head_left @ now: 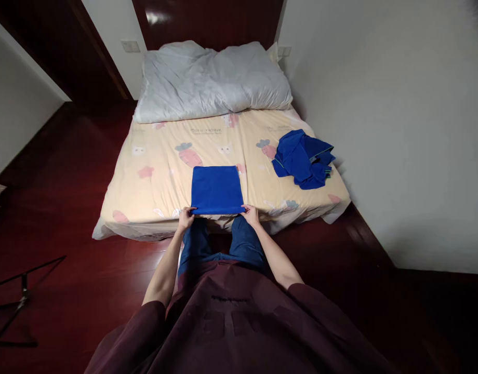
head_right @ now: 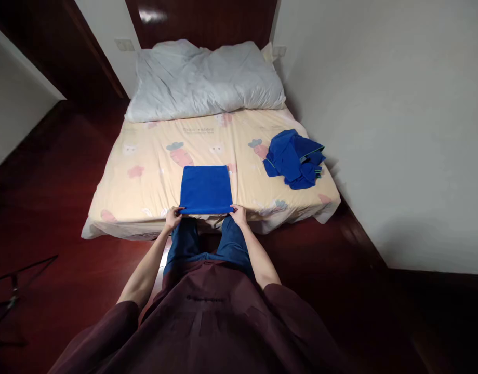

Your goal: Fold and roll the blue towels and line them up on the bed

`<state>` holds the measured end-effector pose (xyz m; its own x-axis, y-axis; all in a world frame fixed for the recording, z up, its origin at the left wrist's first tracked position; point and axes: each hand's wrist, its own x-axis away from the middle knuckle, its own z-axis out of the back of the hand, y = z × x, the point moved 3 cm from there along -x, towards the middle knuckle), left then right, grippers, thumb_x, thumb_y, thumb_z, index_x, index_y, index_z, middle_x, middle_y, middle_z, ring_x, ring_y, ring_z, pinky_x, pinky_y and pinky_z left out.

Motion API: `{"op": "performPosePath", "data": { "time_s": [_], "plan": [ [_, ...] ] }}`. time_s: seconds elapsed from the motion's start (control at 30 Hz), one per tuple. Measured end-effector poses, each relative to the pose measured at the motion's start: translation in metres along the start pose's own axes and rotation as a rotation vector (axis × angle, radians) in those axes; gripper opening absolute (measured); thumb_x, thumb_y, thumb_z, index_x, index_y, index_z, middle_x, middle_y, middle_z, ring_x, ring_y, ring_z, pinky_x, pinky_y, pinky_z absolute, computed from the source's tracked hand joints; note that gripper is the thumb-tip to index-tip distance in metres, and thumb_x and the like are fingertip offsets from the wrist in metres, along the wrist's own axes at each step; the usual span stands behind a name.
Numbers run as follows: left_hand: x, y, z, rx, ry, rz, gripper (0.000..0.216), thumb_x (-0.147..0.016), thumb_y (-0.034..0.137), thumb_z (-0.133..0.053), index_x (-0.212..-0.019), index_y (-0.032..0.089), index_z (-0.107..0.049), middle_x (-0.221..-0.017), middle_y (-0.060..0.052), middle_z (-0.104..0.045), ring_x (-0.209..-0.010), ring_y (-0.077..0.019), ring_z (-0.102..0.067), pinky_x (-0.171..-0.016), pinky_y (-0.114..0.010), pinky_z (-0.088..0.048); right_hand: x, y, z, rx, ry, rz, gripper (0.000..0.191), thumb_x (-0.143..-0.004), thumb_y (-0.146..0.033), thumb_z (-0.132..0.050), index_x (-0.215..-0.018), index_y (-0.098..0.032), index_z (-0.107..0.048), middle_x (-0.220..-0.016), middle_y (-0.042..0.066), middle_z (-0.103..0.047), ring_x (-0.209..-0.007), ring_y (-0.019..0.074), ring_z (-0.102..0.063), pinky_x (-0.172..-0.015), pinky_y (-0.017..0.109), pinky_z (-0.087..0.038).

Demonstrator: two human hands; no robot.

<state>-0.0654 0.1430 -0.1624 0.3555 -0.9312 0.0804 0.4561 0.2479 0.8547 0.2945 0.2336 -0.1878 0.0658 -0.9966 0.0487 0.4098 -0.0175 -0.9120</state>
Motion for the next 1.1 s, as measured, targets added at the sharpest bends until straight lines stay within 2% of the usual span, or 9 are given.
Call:
{"op": "performPosePath", "data": {
  "time_s": [0.1,0.2,0.27,0.33,0.47,0.57,0.63,0.83,1.1],
  "plan": [
    [-0.007,0.004,0.002,-0.086,0.051,-0.112,0.036,-0.068,0.013,-0.055,-0.095,0.017,-0.079,-0.101,-0.01,-0.062,-0.101,-0.0258,-0.066,-0.098,-0.042,-0.057,-0.008,-0.009,0.0,0.025,0.059,0.053,0.026,-0.065,-0.011,-0.062,-0.085,-0.015,-0.078,-0.089,0.007,-0.073,-0.076,0.0193,-0.066,-0.08,0.033,-0.059],
    [-0.012,0.012,0.004,-0.147,0.101,-0.252,0.032,-0.071,0.015,-0.056,-0.095,0.018,-0.078,-0.122,-0.013,-0.062,-0.123,-0.0293,-0.061,-0.11,-0.045,-0.052,-0.013,-0.019,-0.003,0.017,0.091,0.172,0.031,-0.064,-0.008,-0.056,-0.083,-0.018,-0.078,-0.106,0.01,-0.073,-0.098,0.0234,-0.07,-0.094,0.037,-0.058],
    [-0.014,0.016,0.005,-0.143,0.061,-0.323,0.03,-0.073,0.015,-0.057,-0.096,0.018,-0.077,-0.133,-0.012,-0.062,-0.134,-0.0299,-0.055,-0.118,-0.048,-0.045,-0.015,-0.021,-0.007,-0.027,0.034,0.241,0.035,-0.064,-0.006,-0.054,-0.085,-0.019,-0.079,-0.116,0.009,-0.074,-0.113,0.0239,-0.069,-0.105,0.038,-0.054],
    [-0.015,0.016,0.003,-0.113,-0.018,-0.364,0.028,-0.074,0.016,-0.056,-0.095,0.019,-0.075,-0.134,-0.011,-0.067,-0.138,-0.0287,-0.053,-0.121,-0.05,-0.042,-0.018,-0.016,-0.012,-0.087,-0.055,0.214,0.037,-0.066,-0.007,-0.052,-0.088,-0.019,-0.079,-0.115,0.008,-0.076,-0.113,0.023,-0.07,-0.108,0.039,-0.053],
    [-0.015,0.007,0.003,-0.013,-0.11,-0.272,0.029,-0.077,0.017,-0.051,-0.097,0.017,-0.072,-0.119,-0.01,-0.076,-0.126,-0.0258,-0.064,-0.112,-0.046,-0.05,-0.026,0.001,-0.013,-0.138,-0.08,0.085,0.035,-0.072,-0.014,-0.054,-0.097,-0.017,-0.079,-0.103,0.008,-0.08,-0.096,0.0228,-0.075,-0.096,0.039,-0.059],
    [-0.015,-0.001,0.006,-0.006,-0.106,-0.157,0.029,-0.084,0.025,-0.052,-0.102,0.016,-0.072,-0.11,-0.01,-0.078,-0.107,-0.0253,-0.072,-0.098,-0.04,-0.059,-0.032,0.007,-0.01,-0.136,-0.041,0.079,0.028,-0.077,-0.023,-0.06,-0.096,-0.015,-0.078,-0.102,0.011,-0.08,-0.095,0.024,-0.075,-0.093,0.039,-0.059],
    [-0.015,-0.002,0.007,-0.018,-0.078,-0.138,0.031,-0.088,0.032,-0.053,-0.104,0.016,-0.072,-0.106,-0.011,-0.078,-0.1,-0.0247,-0.073,-0.091,-0.037,-0.06,-0.035,0.009,-0.01,-0.126,-0.025,0.074,0.027,-0.079,-0.03,-0.064,-0.096,-0.015,-0.078,-0.098,0.011,-0.08,-0.091,0.0246,-0.075,-0.09,0.039,-0.06],
    [-0.014,0.002,0.001,-0.121,-0.035,-0.081,0.031,-0.091,0.038,-0.054,-0.102,0.015,-0.071,-0.099,-0.01,-0.077,-0.092,-0.0227,-0.072,-0.084,-0.031,-0.056,-0.032,0.013,-0.01,-0.042,0.008,0.053,0.037,-0.085,-0.047,-0.064,-0.097,-0.015,-0.077,-0.096,0.012,-0.079,-0.089,0.0251,-0.073,-0.087,0.038,-0.059],
    [-0.02,0.002,0.004,-0.215,-0.005,0.016,0.024,-0.088,0.037,-0.057,-0.073,0.019,-0.063,-0.065,-0.002,-0.064,-0.066,-0.0182,-0.062,-0.066,-0.027,-0.045,-0.039,-0.01,-0.009,0.186,0.048,0.038,0.039,-0.088,-0.056,-0.062,-0.078,-0.019,-0.071,-0.07,0.008,-0.072,-0.075,0.0252,-0.071,-0.07,0.031,-0.055]
  ]
}}
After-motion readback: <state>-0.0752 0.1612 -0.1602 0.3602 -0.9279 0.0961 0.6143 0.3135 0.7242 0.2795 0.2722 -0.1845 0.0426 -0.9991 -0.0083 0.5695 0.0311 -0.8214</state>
